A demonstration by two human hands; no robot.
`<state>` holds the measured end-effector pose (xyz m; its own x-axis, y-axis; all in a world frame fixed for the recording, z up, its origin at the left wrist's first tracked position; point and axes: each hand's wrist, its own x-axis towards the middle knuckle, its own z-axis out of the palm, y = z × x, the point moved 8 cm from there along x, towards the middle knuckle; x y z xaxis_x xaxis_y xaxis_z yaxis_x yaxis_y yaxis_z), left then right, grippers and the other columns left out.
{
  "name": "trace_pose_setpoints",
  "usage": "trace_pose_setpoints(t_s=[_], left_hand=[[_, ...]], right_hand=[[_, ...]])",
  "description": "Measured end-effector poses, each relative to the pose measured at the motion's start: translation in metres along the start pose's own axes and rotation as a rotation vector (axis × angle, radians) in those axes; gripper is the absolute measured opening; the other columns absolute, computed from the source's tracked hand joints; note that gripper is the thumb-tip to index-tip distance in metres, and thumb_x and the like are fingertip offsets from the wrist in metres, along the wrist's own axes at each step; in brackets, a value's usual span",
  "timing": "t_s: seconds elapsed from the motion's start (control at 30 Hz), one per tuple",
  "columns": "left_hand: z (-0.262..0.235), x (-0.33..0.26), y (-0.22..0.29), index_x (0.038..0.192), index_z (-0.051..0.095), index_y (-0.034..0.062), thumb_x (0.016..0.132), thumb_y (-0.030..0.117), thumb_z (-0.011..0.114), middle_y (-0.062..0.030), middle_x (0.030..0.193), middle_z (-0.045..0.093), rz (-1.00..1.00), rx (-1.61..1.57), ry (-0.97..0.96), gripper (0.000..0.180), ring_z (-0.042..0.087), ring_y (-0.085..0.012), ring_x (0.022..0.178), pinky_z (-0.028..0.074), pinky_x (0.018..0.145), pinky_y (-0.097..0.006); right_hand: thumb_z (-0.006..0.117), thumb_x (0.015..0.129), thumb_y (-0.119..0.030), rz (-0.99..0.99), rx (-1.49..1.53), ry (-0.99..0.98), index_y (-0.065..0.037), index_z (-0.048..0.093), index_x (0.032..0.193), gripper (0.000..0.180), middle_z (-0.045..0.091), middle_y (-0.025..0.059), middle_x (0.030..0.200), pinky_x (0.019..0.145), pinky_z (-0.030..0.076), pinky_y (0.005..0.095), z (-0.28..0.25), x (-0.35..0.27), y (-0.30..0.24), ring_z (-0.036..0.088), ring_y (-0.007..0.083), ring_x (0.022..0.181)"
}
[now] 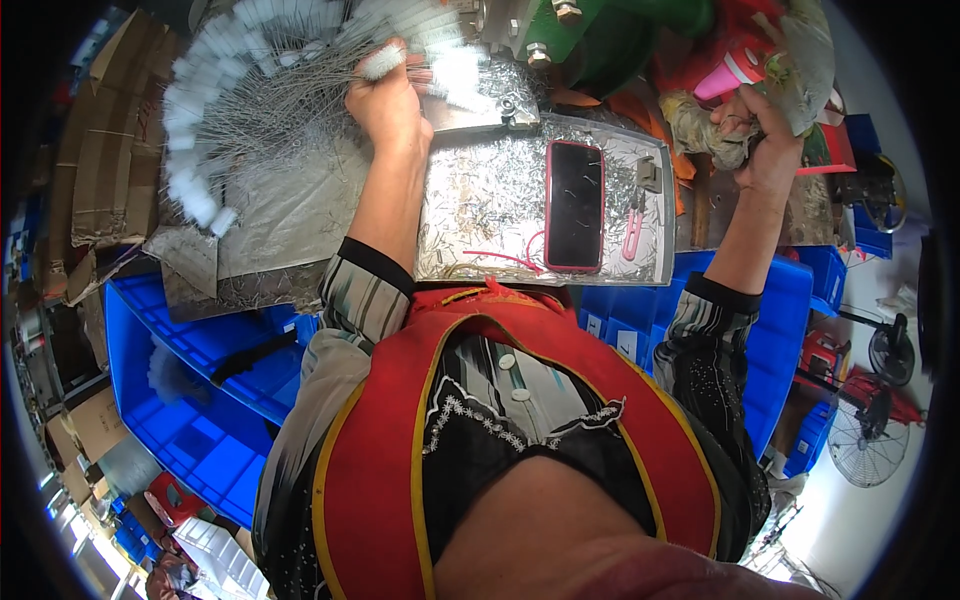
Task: The person is gathering, aligning, and securing clusters of white bristles for industrial brushes at a workstation.
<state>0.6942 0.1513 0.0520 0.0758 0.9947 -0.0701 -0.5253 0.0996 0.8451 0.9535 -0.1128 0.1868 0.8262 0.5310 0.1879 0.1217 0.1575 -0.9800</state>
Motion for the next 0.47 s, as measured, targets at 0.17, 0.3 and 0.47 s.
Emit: trace_pose_setpoints(t_s=[0.17, 0.3, 0.47], left_hand=[[0.000, 0.000, 0.001, 0.085, 0.058, -0.0024, 0.077, 0.009, 0.065, -0.0110, 0.067, 0.060, -0.001, -0.017, 0.002, 0.015, 0.052, -0.0142, 0.049, 0.038, 0.042, -0.024], [-0.002, 0.000, -0.001, 0.085, 0.058, -0.0024, 0.077, 0.009, 0.065, -0.0111, 0.067, 0.060, -0.011, -0.029, 0.014, 0.015, 0.052, -0.0141, 0.049, 0.038, 0.042, -0.025], [0.001, 0.002, -0.003, 0.086, 0.058, -0.0012, 0.077, 0.009, 0.065, -0.0116, 0.068, 0.060, 0.003, -0.015, -0.039, 0.015, 0.054, -0.0160, 0.050, 0.041, 0.043, -0.026]], right_hand=[[0.053, 0.076, -0.006, 0.007, 0.016, 0.032, -0.005, 0.042, 0.055, 0.024, 0.038, 0.0046, 0.051, 0.059, 0.043, 0.0339, -0.003, 0.001, 0.005, 0.046, 0.0187, 0.049], [0.053, 0.076, -0.005, 0.020, 0.036, -0.005, -0.004, 0.043, 0.055, 0.023, 0.039, 0.0050, 0.051, 0.059, 0.043, 0.0343, -0.001, 0.003, 0.004, 0.046, 0.0189, 0.049], [0.053, 0.077, -0.007, -0.338, 0.096, -0.048, 0.000, 0.047, 0.060, 0.019, 0.046, 0.0123, 0.052, 0.066, 0.045, 0.0399, -0.002, -0.003, 0.041, 0.049, 0.0227, 0.052]])
